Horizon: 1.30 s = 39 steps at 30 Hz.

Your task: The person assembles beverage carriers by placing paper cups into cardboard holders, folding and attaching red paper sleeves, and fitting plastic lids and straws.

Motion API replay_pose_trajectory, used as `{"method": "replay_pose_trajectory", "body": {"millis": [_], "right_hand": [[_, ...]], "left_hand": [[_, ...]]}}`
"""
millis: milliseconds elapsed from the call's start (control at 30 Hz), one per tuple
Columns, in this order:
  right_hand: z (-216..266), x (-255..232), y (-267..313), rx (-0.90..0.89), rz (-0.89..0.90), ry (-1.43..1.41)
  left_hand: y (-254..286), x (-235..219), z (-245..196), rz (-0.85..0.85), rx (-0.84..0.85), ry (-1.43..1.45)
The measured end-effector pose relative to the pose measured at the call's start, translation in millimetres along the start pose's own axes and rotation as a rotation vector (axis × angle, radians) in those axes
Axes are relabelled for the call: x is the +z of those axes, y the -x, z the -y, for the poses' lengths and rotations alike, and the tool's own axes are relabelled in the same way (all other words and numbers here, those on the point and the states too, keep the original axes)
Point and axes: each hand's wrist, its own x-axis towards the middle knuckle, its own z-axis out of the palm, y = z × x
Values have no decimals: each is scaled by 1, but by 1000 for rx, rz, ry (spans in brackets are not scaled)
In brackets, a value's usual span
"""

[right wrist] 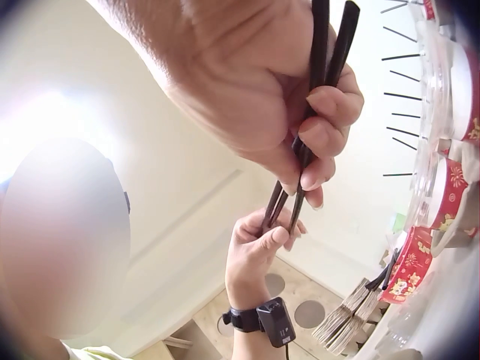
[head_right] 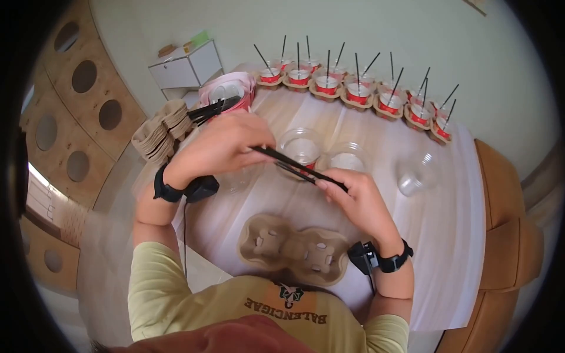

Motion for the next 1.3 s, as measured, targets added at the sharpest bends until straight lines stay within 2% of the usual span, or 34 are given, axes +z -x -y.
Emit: {"method": "replay_pose_trajectory", "body": {"millis": [67,100,133,200,233,333,400,467,600,733,833,867,900,933,1000,1067,1167,1200,1300], "right_hand": [[0,-3,-1,13,-41,-52],[2,-4,-2,66,-52,-144],[3,-5,-3,117,-63,-238],[0,-4,-4,143,-62,-319],[-1,-1,-5,152,-47,-346],[-2,8,-6,164,-16,-351],[0,11,-5,136,9,-360],[2,9,-6,130,7,-377],[-3,8,-7,117,33,-437],[-3,7,-6,131,-39,-415],[-10,-1,-9,26,-349,-432],[-14,-10,-8,28,-350,-436],[-17,-18,-8,-60,-424,-261],[-18,-22,-9,-149,-493,-85],[-10,-23,-7,-142,-510,-67],[-9,-23,-8,-135,-532,-44],[-14,-23,-10,-206,-523,3],[-14,-23,-10,-167,-502,-17],[-13,-25,-10,-99,-490,-72]], "left_hand": [[6,-1,-3,-404,-261,253],[10,13,9,-546,-294,378],[10,24,14,-546,-276,373],[9,44,10,-495,-408,1106],[4,50,-2,-456,-431,1210],[-7,66,-14,-385,-372,1243],[-13,65,-14,-375,-405,1226],[-19,65,-12,-430,-353,1360],[-24,67,-15,-406,-375,1451],[-20,56,-7,-309,-405,1438],[-7,41,10,-543,-275,1278],[-4,35,18,-632,-236,1206],[-3,27,19,-734,-291,1133],[-3,23,23,-733,-297,1131],[-6,16,33,-757,-382,825],[-14,21,40,-735,-439,718],[-24,28,41,-603,-495,562],[-28,27,38,-604,-494,564],[-41,29,38,-465,-503,462]]}}
